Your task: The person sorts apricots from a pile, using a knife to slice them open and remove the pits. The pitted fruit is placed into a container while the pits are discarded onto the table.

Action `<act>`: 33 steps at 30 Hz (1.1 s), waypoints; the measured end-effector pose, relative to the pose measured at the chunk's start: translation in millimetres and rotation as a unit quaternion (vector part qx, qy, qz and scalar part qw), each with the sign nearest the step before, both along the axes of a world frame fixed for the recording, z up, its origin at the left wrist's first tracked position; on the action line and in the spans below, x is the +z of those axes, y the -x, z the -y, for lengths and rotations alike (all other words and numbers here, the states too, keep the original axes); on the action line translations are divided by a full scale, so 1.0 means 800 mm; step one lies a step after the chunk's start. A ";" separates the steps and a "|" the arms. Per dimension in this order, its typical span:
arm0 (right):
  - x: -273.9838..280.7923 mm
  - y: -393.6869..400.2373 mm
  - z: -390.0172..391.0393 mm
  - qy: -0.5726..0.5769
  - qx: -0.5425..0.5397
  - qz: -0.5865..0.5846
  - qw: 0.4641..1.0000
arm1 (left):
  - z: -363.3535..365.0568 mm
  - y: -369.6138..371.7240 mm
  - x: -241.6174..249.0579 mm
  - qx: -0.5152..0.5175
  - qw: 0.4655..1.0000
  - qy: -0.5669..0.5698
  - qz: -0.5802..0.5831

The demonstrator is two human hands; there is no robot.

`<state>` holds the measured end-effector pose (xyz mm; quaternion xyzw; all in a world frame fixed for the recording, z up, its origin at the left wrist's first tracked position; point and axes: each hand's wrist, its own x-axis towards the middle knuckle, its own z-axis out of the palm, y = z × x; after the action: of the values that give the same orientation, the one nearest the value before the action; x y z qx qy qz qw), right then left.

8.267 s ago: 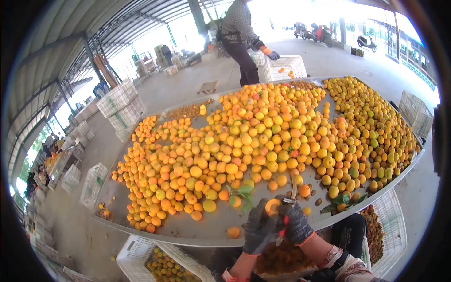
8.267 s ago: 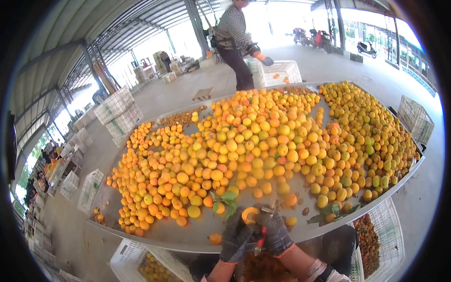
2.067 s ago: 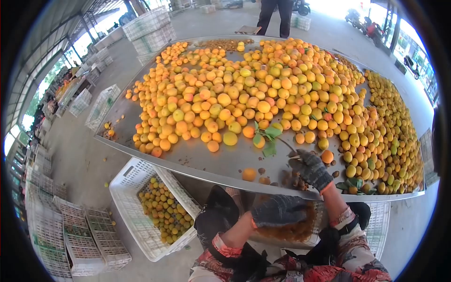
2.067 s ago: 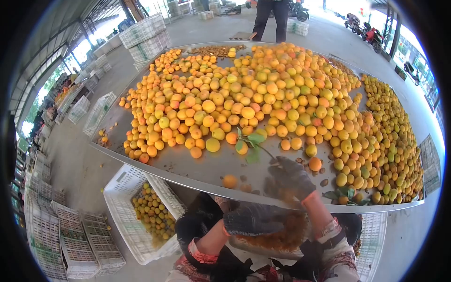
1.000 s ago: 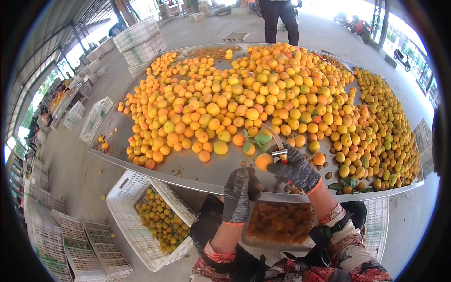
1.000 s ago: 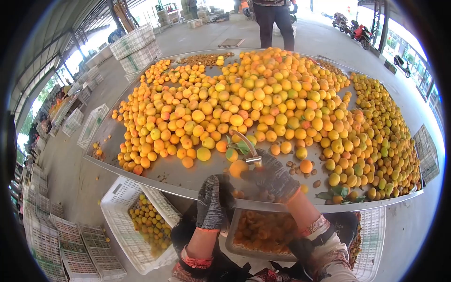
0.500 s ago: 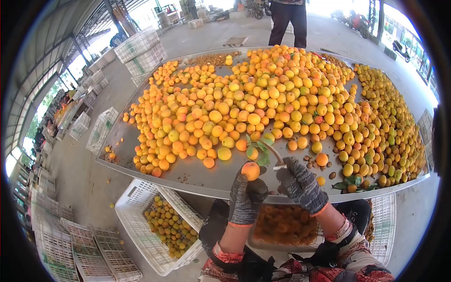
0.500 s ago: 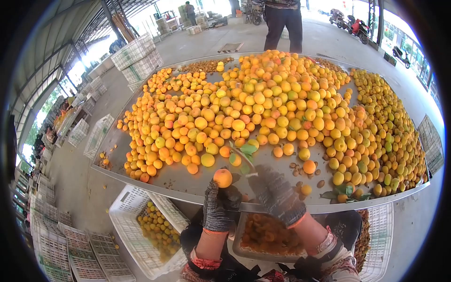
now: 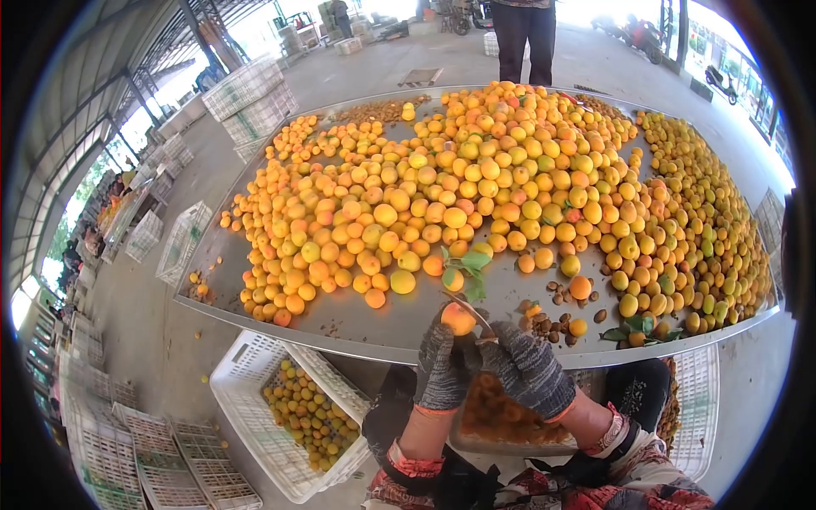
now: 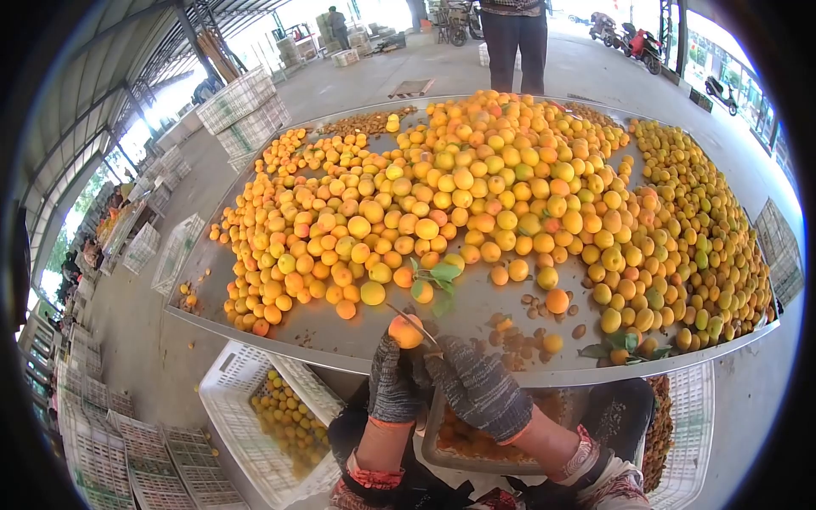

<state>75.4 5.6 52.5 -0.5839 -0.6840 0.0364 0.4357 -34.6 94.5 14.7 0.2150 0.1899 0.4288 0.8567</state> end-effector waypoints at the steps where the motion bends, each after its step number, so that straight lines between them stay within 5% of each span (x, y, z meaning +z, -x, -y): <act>1: 0.007 0.006 -0.001 0.065 -0.001 -0.107 0.992 | 0.000 0.001 -0.002 -0.008 1.000 -0.018 0.003; 2: 0.011 0.009 -0.001 0.129 -0.001 -0.214 0.968 | 0.001 0.002 -0.003 -0.016 0.999 -0.037 0.005; 5: -0.017 0.007 -0.002 0.044 0.003 -0.152 0.987 | 0.006 -0.001 0.010 0.020 0.994 -0.102 -0.033; 9: -0.012 0.003 0.003 0.109 0.022 -0.230 0.967 | 0.004 0.005 0.002 -0.012 0.989 -0.144 -0.029; 12: -0.005 -0.003 0.004 0.104 -0.024 -0.141 0.984 | 0.007 0.006 0.012 -0.017 0.978 -0.196 -0.065; 14: 0.001 -0.017 0.005 0.016 0.006 0.073 0.997 | 0.006 0.011 0.020 -0.088 0.969 -0.145 -0.180; 18: 0.008 -0.026 -0.001 0.042 0.052 0.047 0.997 | 0.007 0.000 0.007 -0.041 0.968 -0.189 -0.163; 20: 0.024 -0.011 -0.004 0.144 0.005 -0.085 0.986 | 0.009 -0.008 -0.002 0.042 0.951 -0.210 -0.222; 24: -0.021 0.002 -0.005 0.126 -0.027 -0.128 0.983 | 0.015 -0.010 0.015 0.024 0.971 -0.178 -0.159; 27: -0.019 -0.008 0.003 0.053 -0.028 -0.034 0.998 | 0.007 -0.001 0.015 -0.010 0.949 -0.197 -0.245; 29: 0.001 -0.018 0.003 0.117 0.005 -0.145 0.982 | 0.003 0.005 0.032 -0.054 0.957 -0.179 -0.222; 33: 0.008 -0.024 -0.001 0.206 0.029 -0.115 0.971 | 0.004 -0.002 0.028 0.002 0.958 -0.182 -0.221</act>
<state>94.7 6.6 59.0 -0.6329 -0.6239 0.2559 0.3805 -32.7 90.9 36.9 0.4562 0.2940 0.3995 0.7388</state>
